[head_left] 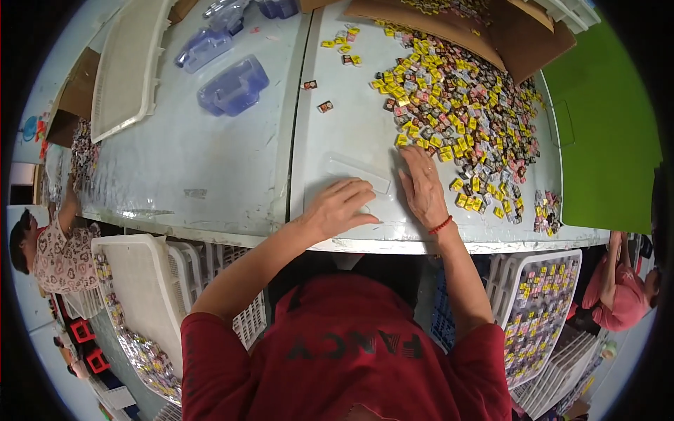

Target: Sorting and arranging small square toy components on a work surface and placing them into containers.

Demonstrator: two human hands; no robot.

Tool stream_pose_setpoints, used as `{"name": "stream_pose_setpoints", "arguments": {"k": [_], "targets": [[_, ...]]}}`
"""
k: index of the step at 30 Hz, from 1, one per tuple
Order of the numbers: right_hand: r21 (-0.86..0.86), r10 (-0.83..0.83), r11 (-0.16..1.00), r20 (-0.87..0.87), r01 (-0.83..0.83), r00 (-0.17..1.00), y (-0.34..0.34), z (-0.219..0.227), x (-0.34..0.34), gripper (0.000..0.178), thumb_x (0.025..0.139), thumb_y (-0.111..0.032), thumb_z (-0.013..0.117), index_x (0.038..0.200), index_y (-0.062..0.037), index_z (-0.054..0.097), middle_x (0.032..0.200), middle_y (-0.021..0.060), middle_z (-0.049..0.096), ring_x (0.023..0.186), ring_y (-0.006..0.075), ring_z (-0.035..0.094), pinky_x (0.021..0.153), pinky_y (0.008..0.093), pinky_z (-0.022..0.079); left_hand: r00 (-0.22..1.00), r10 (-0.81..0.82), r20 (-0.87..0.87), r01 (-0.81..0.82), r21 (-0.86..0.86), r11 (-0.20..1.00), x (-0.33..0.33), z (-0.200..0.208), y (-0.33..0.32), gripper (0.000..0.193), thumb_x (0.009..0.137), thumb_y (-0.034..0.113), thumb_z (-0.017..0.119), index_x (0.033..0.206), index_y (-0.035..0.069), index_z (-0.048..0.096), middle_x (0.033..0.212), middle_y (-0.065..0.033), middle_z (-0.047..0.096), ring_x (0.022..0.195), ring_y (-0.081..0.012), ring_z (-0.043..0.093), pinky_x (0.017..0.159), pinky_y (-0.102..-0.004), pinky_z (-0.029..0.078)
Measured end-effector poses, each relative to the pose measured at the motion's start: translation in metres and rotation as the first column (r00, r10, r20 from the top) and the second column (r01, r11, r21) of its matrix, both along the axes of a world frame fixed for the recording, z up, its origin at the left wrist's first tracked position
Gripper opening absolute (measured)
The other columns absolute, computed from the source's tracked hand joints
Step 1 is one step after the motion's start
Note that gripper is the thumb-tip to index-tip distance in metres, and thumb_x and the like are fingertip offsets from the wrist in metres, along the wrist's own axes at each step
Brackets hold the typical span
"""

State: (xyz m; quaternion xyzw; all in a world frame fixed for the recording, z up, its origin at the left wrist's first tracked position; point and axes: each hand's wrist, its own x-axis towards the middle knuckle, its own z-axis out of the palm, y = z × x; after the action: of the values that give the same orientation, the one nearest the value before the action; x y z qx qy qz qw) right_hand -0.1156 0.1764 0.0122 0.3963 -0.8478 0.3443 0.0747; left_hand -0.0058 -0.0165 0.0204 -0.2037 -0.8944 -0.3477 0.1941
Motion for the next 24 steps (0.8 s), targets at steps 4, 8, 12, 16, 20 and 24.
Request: {"name": "stream_pose_setpoints", "arguments": {"k": [4, 8, 12, 16, 20, 24], "targets": [[-0.161, -0.064, 0.984, 0.064, 0.074, 0.996, 0.0, 0.0, -0.009, 0.035, 0.088, 0.001, 0.054, 0.122, -0.0008, 0.052, 0.119, 0.0207, 0.057, 0.117, 0.0393, 0.05, 0.101, 0.0421, 0.04, 0.991, 0.083, -0.104, -0.079, 0.036, 0.996, -0.035, 0.002, -0.022, 0.028, 0.076, 0.01, 0.072, 0.1, 0.002, 0.061, 0.107, -0.0112, 0.061, 0.097, -0.0297, 0.06, 0.084, -0.0375, 0.051], [-0.01, -0.256, 0.966, 0.041, 0.257, 0.966, -0.009, -0.001, -0.013, 0.032, 0.086, 0.005, 0.048, 0.117, 0.0014, 0.054, 0.114, 0.0228, 0.057, 0.11, 0.0411, 0.053, 0.097, 0.0427, 0.042, 0.983, 0.133, 0.124, -0.138, 0.029, 0.99, -0.096, -0.004, -0.016, 0.033, 0.077, 0.009, 0.07, 0.108, 0.001, 0.061, 0.113, -0.0129, 0.061, 0.108, -0.0334, 0.056, 0.093, -0.0392, 0.046], [-0.16, -0.082, 0.979, 0.244, 0.124, 0.966, -0.014, -0.017, -0.015, 0.032, 0.095, 0.0, 0.043, 0.127, -0.0007, 0.048, 0.122, 0.019, 0.057, 0.116, 0.0308, 0.054, 0.098, 0.0354, 0.043, 0.977, -0.018, 0.213, 0.033, -0.069, 0.997, -0.116, -0.013, -0.004, 0.032, 0.079, 0.012, 0.068, 0.11, 0.005, 0.061, 0.121, -0.0104, 0.057, 0.115, -0.0303, 0.05, 0.098, -0.0392, 0.041], [-0.507, 0.087, 0.785, 0.658, 0.355, 0.748, 0.014, -0.011, -0.018, 0.034, 0.099, -0.005, 0.04, 0.132, -0.0039, 0.047, 0.125, 0.0073, 0.058, 0.117, 0.0142, 0.051, 0.098, 0.026, 0.039, 0.918, -0.068, 0.392, 0.129, -0.133, 0.983, -0.107, -0.008, -0.022, 0.033, 0.079, 0.013, 0.069, 0.11, 0.005, 0.062, 0.119, -0.0095, 0.058, 0.113, -0.0297, 0.051, 0.097, -0.0385, 0.041], [-0.365, -0.149, 0.839, 0.56, 0.403, 0.815, 0.042, -0.012, -0.007, 0.033, 0.098, -0.005, 0.043, 0.13, -0.0036, 0.049, 0.123, 0.0081, 0.058, 0.115, 0.0155, 0.053, 0.096, 0.0263, 0.04, 0.962, -0.01, 0.273, 0.029, -0.067, 0.997, -0.088, 0.001, -0.031, 0.032, 0.076, 0.015, 0.072, 0.104, 0.004, 0.063, 0.109, -0.0106, 0.06, 0.106, -0.029, 0.053, 0.093, -0.037, 0.043], [-0.151, -0.394, 0.89, 0.221, 0.431, 0.892, 0.042, -0.01, 0.007, 0.032, 0.093, 0.003, 0.048, 0.124, -0.0022, 0.053, 0.12, 0.0147, 0.059, 0.112, 0.0252, 0.057, 0.096, 0.0326, 0.043, 0.974, 0.1, 0.201, -0.1, -0.012, 0.995, -0.057, 0.009, -0.039, 0.029, 0.075, 0.015, 0.072, 0.1, 0.003, 0.063, 0.105, -0.0109, 0.06, 0.101, -0.0283, 0.054, 0.089, -0.0371, 0.044]]}}
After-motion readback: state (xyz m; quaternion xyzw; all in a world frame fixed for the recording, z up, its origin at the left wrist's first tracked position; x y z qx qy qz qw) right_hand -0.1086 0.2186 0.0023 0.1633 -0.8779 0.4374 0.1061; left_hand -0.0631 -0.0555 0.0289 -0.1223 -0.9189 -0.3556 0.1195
